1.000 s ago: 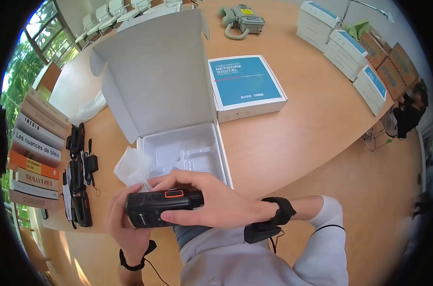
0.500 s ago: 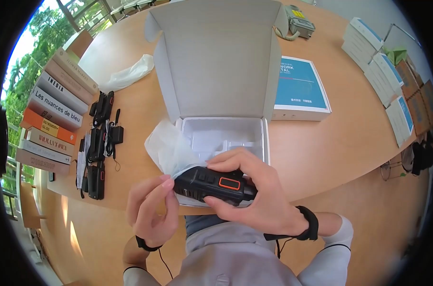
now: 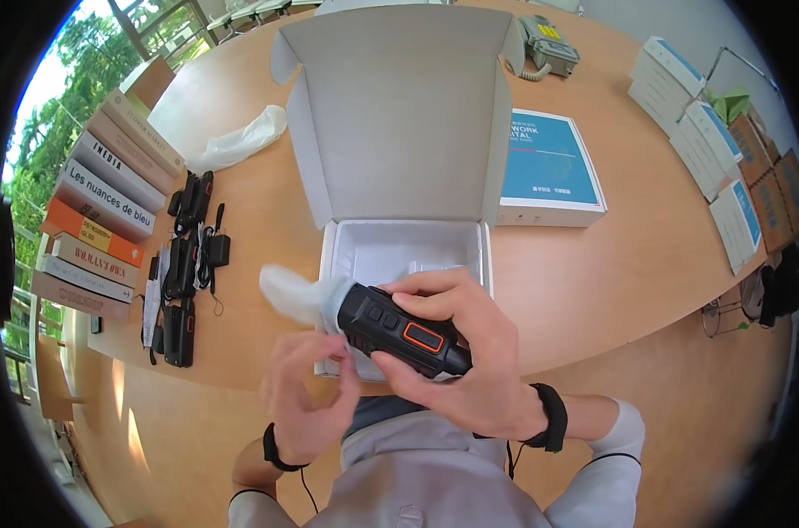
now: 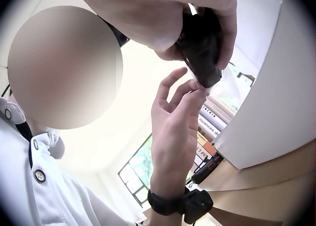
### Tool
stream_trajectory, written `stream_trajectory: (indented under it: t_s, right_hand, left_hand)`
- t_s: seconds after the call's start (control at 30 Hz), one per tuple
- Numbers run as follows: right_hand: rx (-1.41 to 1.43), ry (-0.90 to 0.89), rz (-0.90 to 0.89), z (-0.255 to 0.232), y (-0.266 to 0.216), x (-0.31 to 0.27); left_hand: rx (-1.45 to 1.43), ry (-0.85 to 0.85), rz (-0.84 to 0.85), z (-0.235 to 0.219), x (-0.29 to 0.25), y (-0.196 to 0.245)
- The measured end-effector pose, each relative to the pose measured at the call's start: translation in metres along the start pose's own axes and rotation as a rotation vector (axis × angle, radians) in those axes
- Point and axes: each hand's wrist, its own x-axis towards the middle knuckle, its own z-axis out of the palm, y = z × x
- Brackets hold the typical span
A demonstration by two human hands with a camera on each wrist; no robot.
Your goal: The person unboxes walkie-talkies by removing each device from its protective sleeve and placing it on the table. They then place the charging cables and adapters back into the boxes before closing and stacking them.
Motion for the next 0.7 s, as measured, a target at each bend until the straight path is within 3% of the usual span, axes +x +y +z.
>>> stream_trajectory:
  t_s: [0.17,0.37,0.47,0.6,0.7]
  right_hand:
    - [0.076,-0.082,0.011,-0.003,0.005,0.008]
    - [0.234,-0.342,0.052,-0.012,0.008,0.022]
    - [0.296,-0.383,0.028,-0.008,0.008,0.025]
    - [0.172,-0.398,-0.065,-0.005,0.003,0.028]
    - [-0.002,-0.399,-0.2,-0.004,0.0,0.029]
  left_hand:
    - [0.034,0.032,0.019,0.002,-0.004,-0.003]
    - [-0.067,0.087,-0.067,-0.005,-0.008,-0.011]
    - [-0.089,0.099,-0.078,-0.007,-0.005,-0.01]
    - [-0.109,0.068,-0.072,-0.011,-0.005,-0.011]
    - [-0.289,0.114,-0.206,-0.009,-0.014,-0.014]
